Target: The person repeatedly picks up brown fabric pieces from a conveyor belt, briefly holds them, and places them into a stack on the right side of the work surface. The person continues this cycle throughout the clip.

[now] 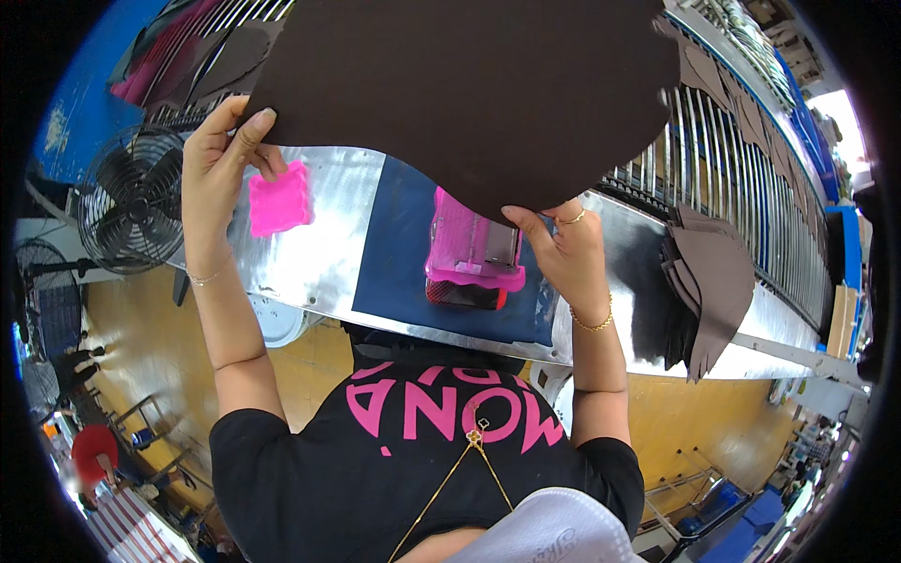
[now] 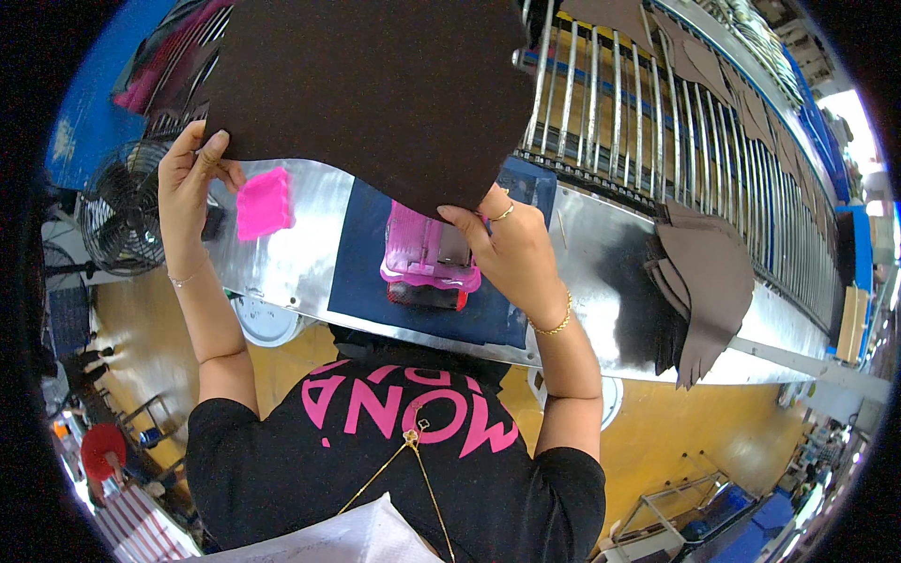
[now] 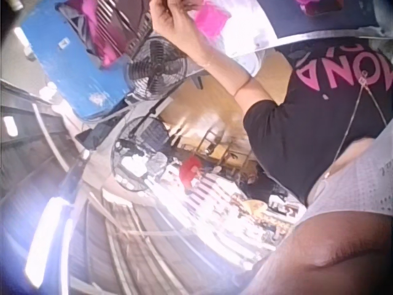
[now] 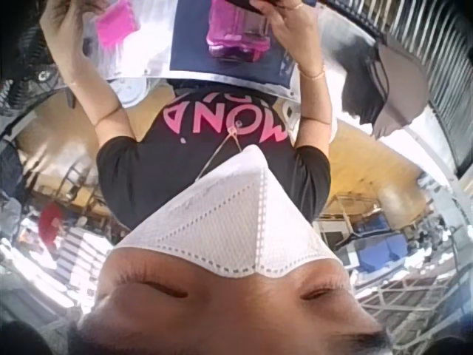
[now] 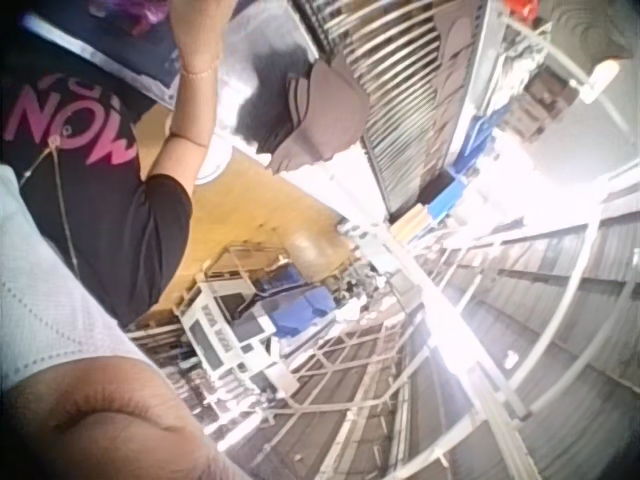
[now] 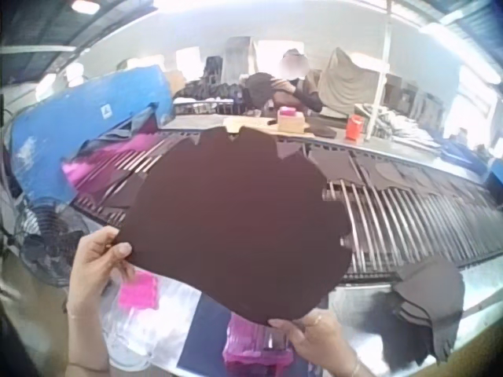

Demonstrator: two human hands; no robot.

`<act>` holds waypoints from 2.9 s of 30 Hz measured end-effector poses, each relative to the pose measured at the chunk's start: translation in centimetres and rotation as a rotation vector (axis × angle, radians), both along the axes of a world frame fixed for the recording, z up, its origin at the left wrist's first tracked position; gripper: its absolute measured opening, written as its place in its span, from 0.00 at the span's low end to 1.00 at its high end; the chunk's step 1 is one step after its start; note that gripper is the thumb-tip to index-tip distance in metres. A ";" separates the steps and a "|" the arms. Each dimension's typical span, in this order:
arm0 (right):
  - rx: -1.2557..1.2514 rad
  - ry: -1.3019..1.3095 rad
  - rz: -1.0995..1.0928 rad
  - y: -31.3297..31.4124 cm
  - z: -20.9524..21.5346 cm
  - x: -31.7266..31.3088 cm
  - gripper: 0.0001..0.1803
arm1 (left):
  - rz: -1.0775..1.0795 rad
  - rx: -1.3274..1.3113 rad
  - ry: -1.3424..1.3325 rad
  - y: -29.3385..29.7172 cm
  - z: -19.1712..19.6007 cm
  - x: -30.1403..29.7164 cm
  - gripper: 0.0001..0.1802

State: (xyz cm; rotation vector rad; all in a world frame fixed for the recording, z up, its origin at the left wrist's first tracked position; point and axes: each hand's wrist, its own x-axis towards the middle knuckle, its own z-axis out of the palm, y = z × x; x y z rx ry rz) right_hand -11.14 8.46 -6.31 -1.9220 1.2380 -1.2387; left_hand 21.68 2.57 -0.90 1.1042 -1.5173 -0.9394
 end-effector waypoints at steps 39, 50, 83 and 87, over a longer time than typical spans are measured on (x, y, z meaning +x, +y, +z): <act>0.205 -0.619 -0.563 10.7 5.6 -16.9 0.16 | -0.878 0.744 0.145 -4.0 -0.1 -18.3 0.09; 0.377 -0.743 -0.268 5.0 5.7 -13.9 0.18 | -0.680 0.787 0.310 -5.4 -0.4 -12.6 0.09; -0.150 0.167 -0.028 0.5 -1.9 -0.3 0.11 | -0.024 -0.291 -0.485 -0.7 2.2 1.8 0.07; -0.157 0.166 -0.052 0.8 -2.7 -1.2 0.09 | -0.061 -0.264 -0.525 0.2 0.4 2.1 0.08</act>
